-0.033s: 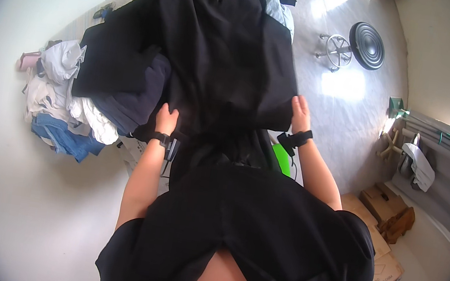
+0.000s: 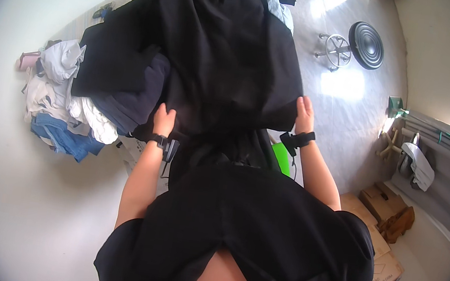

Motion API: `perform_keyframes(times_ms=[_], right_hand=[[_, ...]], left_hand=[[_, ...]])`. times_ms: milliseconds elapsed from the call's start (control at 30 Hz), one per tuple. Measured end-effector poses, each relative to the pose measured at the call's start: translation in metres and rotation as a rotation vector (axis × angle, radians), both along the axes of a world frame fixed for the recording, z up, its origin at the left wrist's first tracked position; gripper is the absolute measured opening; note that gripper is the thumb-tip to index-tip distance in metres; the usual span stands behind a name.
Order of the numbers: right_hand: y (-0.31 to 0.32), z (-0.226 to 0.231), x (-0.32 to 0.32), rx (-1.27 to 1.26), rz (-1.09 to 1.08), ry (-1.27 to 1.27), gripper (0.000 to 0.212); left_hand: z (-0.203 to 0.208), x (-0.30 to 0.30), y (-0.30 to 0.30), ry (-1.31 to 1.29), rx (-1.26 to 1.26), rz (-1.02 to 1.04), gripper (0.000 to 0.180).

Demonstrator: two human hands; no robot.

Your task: The person folds a black garment, a pair of gray shorts, and a second black garment on a table before picking up a phone.

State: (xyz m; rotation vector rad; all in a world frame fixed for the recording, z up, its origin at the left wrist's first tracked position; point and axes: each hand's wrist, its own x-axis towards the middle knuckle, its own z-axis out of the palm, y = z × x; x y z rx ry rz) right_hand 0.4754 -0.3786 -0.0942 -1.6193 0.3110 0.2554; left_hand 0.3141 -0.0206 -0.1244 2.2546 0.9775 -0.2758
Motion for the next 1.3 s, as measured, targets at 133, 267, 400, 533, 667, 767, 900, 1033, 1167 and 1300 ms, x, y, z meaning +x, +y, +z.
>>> perform_keyframes(times_ms=[133,267,400,533,667,767,900,1033,1167,1300], right_hand=[[-0.052,-0.038,0.007,-0.412,0.058,-0.029,0.023],[-0.042,-0.057,0.019,-0.86,0.085,-0.026,0.029],[0.038,-0.013,0.06,-0.591,0.287,-0.346,0.027],[0.145,0.041,0.095,-0.442,0.496,-0.528,0.025],[0.248,0.071,0.117,-0.438,0.601,-0.546,0.03],[0.313,0.076,0.118,-0.638,0.584,-0.485,0.049],[0.368,0.076,0.107,-0.932,0.537,-0.282,0.082],[0.383,0.032,0.124,-1.262,0.373,-0.18,0.067],[0.343,0.045,0.157,-1.062,0.665,-0.121,0.03],[0.262,0.103,0.213,-0.626,0.699,-0.127,0.027]], left_hand=[[0.008,-0.022,0.012,-0.001,0.009,0.027,0.037],[-0.012,-0.045,0.019,-0.074,-0.111,0.136,0.032],[-0.007,-0.05,0.003,-0.361,-0.659,0.294,0.033],[0.025,-0.042,-0.008,-0.34,-0.576,0.082,0.036],[0.062,-0.048,-0.014,-0.28,-0.466,-0.149,0.039],[0.078,-0.057,-0.019,-0.343,-0.483,-0.2,0.038],[0.104,-0.061,-0.025,-0.371,-0.551,-0.244,0.036],[0.143,-0.056,-0.024,-0.364,-0.624,-0.288,0.031],[0.196,-0.054,-0.017,-0.325,-0.645,-0.186,0.026],[0.24,-0.03,0.003,-0.452,-0.503,-0.211,0.027]])
